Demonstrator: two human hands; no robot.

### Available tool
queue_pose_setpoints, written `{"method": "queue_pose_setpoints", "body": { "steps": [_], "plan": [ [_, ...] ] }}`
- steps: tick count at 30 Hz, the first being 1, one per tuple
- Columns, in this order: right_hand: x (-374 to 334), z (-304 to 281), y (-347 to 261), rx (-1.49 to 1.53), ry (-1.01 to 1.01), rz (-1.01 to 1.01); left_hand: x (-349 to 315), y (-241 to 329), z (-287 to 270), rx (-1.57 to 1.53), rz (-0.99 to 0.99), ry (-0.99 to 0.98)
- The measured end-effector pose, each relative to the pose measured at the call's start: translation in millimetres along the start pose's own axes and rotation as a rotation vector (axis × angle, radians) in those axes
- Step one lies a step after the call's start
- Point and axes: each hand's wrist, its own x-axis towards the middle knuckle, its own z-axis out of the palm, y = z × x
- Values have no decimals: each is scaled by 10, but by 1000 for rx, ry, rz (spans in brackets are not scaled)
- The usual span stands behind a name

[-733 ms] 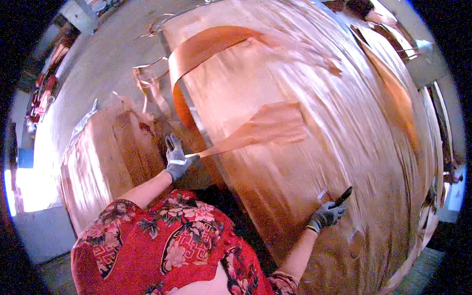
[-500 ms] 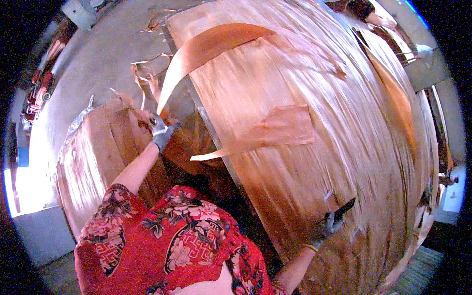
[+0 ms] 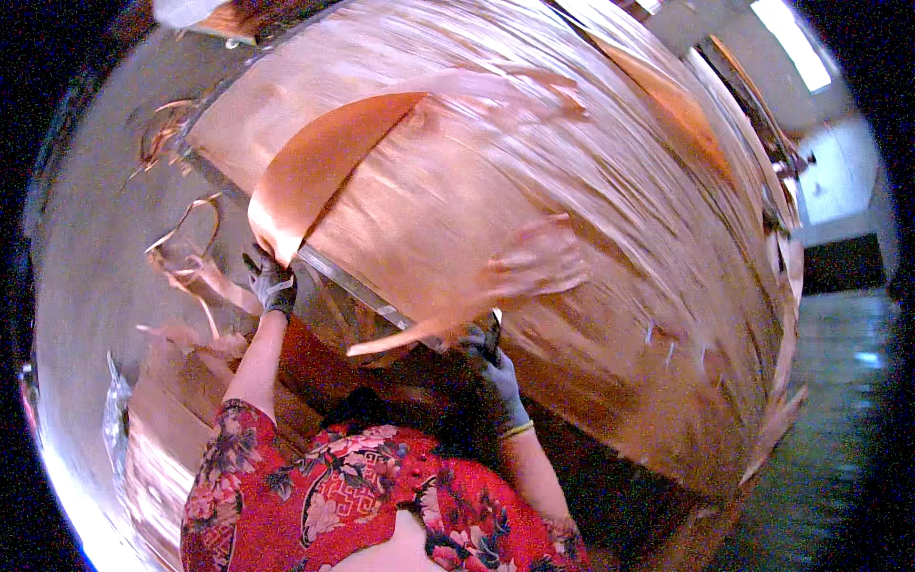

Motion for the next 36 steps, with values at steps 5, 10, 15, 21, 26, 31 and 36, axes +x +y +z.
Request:
{"method": "queue_pose_setpoints", "body": {
  "steps": [5, 10, 15, 21, 26, 31, 36],
  "plan": [
    [-49, 285, 76, 12, -5, 75, 33, -572, -13, -276, -32, -108],
    [-64, 679, -38, 200, 15, 207, 146, -1523, 46, -1425, -407, 190],
    [128, 730, 21, 249, -132, 308, 123, -2360, -741, -1592, -553, 128],
    [367, 882, 155, 368, -384, 404, -486, -3495, -2280, -1697, -492, 202],
    [572, 963, 134, 771, -444, 435, -1272, -4053, -3652, -1691, -691, 580],
    [615, 671, 101, 539, -365, 277, -1613, -4604, -4332, -1766, -632, 827],
    [202, 738, -105, 369, -34, 260, -1249, -4949, -4200, -1798, -547, 974]
  ]
}}
